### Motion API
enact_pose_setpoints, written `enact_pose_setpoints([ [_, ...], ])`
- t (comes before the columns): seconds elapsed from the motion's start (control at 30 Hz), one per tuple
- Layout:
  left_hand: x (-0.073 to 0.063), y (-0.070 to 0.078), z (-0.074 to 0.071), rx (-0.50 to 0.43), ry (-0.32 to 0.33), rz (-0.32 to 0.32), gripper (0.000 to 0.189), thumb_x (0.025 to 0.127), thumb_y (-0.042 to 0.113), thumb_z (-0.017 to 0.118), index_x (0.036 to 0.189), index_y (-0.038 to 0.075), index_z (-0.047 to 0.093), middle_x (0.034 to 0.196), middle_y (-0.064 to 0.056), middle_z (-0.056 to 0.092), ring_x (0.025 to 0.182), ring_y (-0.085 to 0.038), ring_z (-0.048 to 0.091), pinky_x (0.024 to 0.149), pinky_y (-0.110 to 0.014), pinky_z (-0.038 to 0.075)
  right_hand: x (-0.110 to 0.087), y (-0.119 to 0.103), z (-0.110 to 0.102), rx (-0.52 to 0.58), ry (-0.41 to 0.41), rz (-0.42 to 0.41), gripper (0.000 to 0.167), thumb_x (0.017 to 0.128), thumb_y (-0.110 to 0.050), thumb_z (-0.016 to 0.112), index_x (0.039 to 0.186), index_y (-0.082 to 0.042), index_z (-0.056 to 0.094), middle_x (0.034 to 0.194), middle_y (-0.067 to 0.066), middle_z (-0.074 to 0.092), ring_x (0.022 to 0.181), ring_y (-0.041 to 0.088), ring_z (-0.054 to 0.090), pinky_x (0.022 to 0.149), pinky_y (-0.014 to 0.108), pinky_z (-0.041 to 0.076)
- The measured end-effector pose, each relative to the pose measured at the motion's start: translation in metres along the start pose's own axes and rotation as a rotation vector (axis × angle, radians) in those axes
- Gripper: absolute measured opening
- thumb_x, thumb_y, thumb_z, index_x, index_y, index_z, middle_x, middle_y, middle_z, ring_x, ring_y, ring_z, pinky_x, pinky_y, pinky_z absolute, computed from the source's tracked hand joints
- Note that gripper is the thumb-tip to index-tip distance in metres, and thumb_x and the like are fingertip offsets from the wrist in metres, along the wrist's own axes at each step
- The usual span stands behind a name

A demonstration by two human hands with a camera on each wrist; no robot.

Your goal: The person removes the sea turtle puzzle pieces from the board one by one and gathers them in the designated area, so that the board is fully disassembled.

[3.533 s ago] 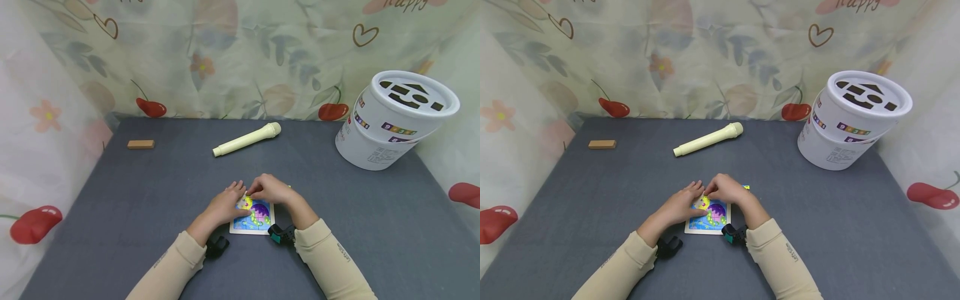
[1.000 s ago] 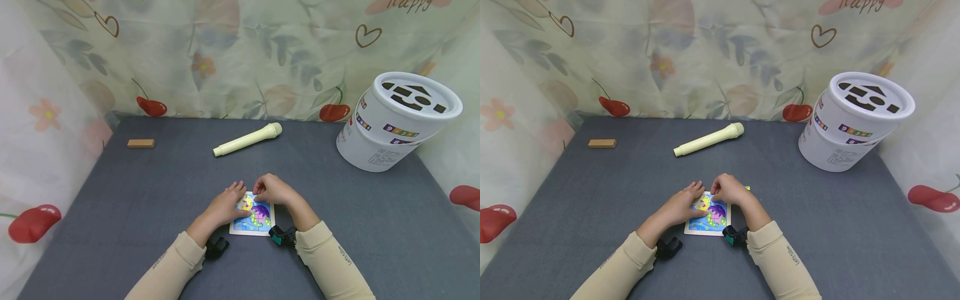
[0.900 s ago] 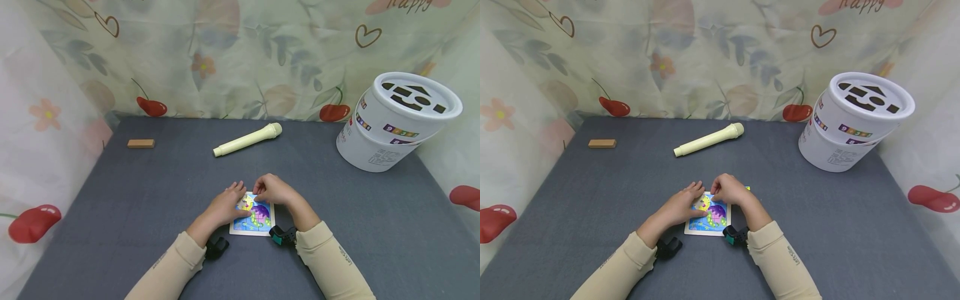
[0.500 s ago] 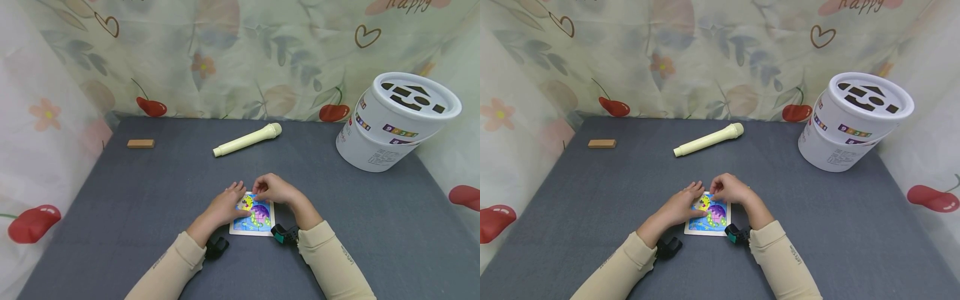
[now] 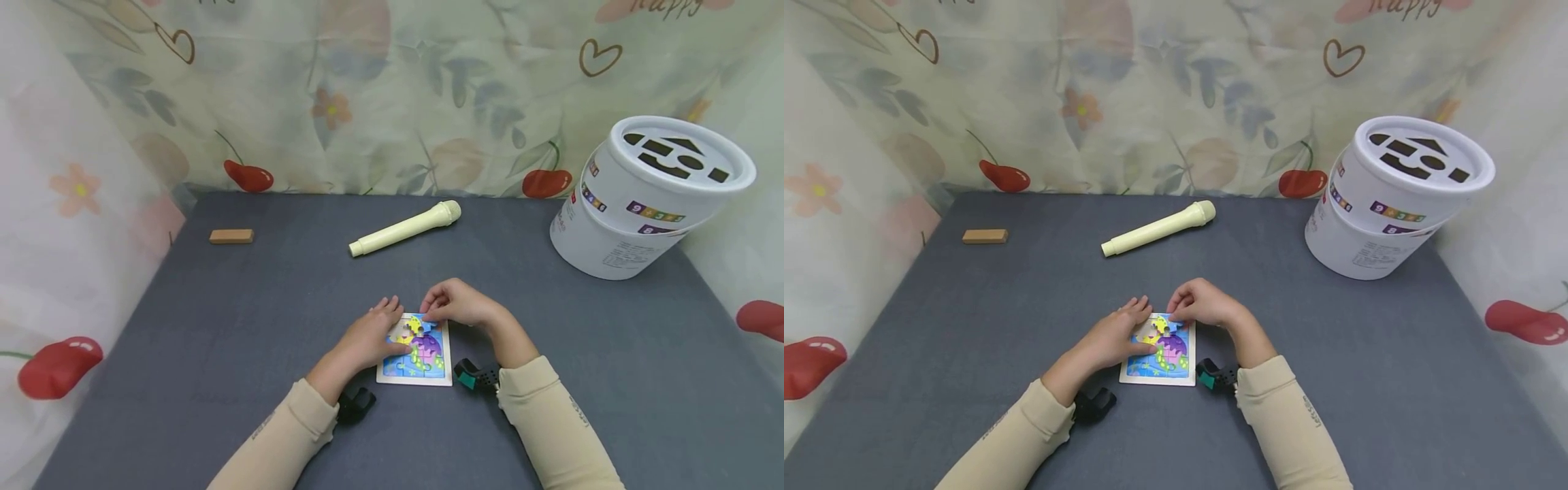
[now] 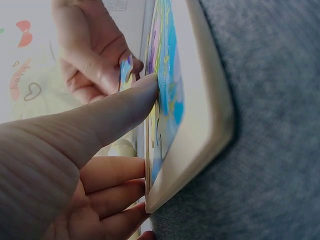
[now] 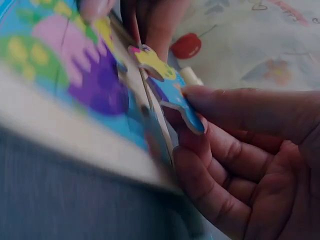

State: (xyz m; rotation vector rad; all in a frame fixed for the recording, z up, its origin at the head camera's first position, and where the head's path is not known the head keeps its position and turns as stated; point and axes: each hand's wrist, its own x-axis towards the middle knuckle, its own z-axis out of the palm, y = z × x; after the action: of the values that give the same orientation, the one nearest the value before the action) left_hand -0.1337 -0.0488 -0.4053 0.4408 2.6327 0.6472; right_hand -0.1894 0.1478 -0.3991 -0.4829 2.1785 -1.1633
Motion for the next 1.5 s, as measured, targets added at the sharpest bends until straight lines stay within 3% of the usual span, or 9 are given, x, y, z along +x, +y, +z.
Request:
enact_pose_setpoints([
  [0.27, -0.001, 0.001, 0.0, -0.002, 0.008, 0.007, 0.075, 0.082, 0.037, 0.069, 0.142, 0.005, 0.037, 0.154, -0.01, 0.025, 0.144, -0.026, 0.017, 0.115, -0.045, 0.023, -0.018, 0.016, -0.02, -0.037, 0.034, 0.031, 0.012, 0.085, -0.01, 0.066, 0.092, 0.001, 0.067, 0.072, -0.001, 0.063, 0.064, 0.011, 0.052, 0.059, 0.025, 0.045],
  [0.8, 0.0, 0.0, 0.003, -0.012, 0.011, 0.024, 0.074, 0.082, 0.035, 0.07, 0.142, 0.005, 0.037, 0.154, -0.01, 0.024, 0.144, -0.025, 0.016, 0.116, -0.043, 0.021, -0.055, 0.05, -0.061, 0.003, 0.07, 0.052, 0.021, 0.087, -0.012, 0.064, 0.098, 0.006, 0.063, 0.075, 0.001, 0.061, 0.068, 0.007, 0.052, 0.065, 0.025, 0.047],
  [1.17, 0.0, -0.002, 0.003, -0.007, 0.019, 0.03, 0.074, 0.082, 0.035, 0.07, 0.142, 0.005, 0.038, 0.154, -0.01, 0.025, 0.144, -0.025, 0.016, 0.116, -0.042, 0.021, -0.064, 0.067, -0.081, 0.021, 0.091, 0.084, 0.026, 0.087, -0.013, 0.064, 0.101, 0.009, 0.061, 0.075, -0.002, 0.058, 0.069, 0.006, 0.052, 0.066, 0.024, 0.048],
  [1.5, -0.001, -0.001, 0.002, -0.01, 0.016, 0.028, 0.074, 0.082, 0.035, 0.07, 0.142, 0.005, 0.038, 0.154, -0.01, 0.024, 0.144, -0.025, 0.016, 0.116, -0.042, 0.021, -0.06, 0.066, -0.08, -0.089, 0.108, 0.095, 0.022, 0.085, -0.015, 0.067, 0.096, 0.005, 0.064, 0.074, -0.002, 0.057, 0.066, 0.005, 0.051, 0.062, 0.022, 0.047],
])
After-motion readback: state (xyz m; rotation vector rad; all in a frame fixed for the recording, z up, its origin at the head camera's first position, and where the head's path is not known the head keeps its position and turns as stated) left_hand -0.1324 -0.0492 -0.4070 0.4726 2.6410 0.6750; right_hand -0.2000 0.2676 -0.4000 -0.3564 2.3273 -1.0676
